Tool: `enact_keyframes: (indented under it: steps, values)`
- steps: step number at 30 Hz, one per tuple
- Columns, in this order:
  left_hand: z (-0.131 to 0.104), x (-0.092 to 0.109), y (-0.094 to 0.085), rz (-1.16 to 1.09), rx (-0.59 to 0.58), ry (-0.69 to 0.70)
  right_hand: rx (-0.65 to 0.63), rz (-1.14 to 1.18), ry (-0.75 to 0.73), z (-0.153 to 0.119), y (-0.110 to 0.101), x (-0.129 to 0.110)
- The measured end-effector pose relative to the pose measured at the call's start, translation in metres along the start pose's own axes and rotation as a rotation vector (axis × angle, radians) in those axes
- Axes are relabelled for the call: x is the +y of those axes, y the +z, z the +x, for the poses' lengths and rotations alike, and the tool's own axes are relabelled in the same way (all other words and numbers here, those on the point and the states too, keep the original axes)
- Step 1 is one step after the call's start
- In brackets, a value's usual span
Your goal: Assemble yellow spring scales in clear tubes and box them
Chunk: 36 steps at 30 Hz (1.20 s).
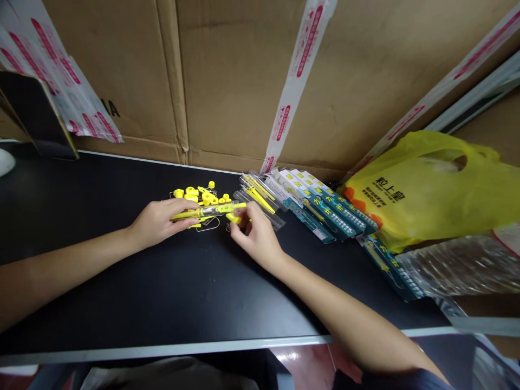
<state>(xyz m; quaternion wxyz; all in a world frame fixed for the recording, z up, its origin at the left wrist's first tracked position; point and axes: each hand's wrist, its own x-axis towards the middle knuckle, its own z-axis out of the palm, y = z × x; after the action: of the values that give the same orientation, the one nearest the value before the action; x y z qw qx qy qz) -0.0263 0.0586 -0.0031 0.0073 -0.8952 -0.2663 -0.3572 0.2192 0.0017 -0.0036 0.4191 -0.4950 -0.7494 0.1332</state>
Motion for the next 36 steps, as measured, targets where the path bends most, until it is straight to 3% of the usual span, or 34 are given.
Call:
enact_keyframes:
  steps: [2,5,12,31,36]
  values:
    - [0.0,0.0,-0.002,-0.001,0.039,0.009,0.059,0.278,0.126,0.005,-0.007,0.0]
    - [0.0,-0.002,-0.004,-0.008,0.074,0.03,0.122,0.558,0.186,0.012,-0.016,-0.004]
    - [-0.001,-0.002,-0.005,0.011,0.031,0.03,0.178,0.754,0.2,0.016,-0.024,-0.012]
    - [-0.002,-0.004,0.001,0.012,0.047,0.05,0.198,0.536,0.015,0.019,-0.028,-0.008]
    - [-0.003,-0.005,0.001,0.009,0.004,0.033,0.131,0.442,-0.027,0.016,-0.027,-0.008]
